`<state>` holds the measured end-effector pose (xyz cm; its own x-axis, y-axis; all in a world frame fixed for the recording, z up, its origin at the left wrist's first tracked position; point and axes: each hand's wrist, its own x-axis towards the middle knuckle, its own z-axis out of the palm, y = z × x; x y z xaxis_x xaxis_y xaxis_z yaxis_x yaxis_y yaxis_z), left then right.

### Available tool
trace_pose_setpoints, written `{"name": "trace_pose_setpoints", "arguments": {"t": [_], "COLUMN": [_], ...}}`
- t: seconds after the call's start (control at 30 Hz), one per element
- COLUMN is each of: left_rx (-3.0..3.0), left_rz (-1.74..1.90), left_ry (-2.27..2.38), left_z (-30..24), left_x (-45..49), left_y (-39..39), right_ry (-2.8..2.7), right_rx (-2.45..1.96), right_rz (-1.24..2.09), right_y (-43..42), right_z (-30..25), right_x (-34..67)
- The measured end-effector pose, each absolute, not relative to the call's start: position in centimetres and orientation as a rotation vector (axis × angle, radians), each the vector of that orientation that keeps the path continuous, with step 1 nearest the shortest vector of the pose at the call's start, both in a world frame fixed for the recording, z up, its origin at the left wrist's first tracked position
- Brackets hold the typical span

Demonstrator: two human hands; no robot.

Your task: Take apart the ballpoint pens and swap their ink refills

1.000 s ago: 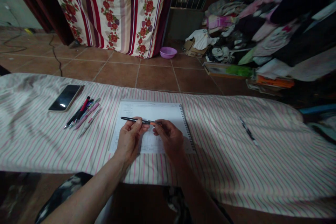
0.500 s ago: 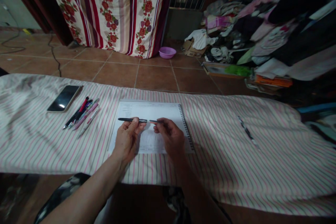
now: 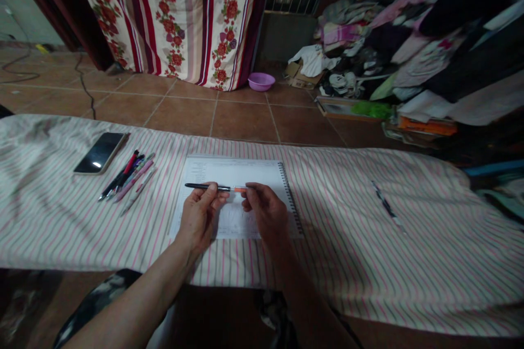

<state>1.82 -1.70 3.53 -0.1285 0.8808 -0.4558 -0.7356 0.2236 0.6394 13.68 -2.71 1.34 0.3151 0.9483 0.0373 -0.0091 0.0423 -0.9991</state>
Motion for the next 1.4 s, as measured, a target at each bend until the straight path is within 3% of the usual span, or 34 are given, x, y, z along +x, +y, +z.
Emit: {"name": "trace_pose_setpoints", "arguments": {"t": [1.4], "left_rx": [0.125], "left_rz": [1.361], "left_ry": [0.947], "left_z": [3.59], "left_x": [1.61], "left_y": [-1.66], "right_ry": [-0.957], "right_rx": [-1.385], "right_rz": [0.894], "right_y": [-2.73], "right_z": [1.46], "right_x": [13.94]}}
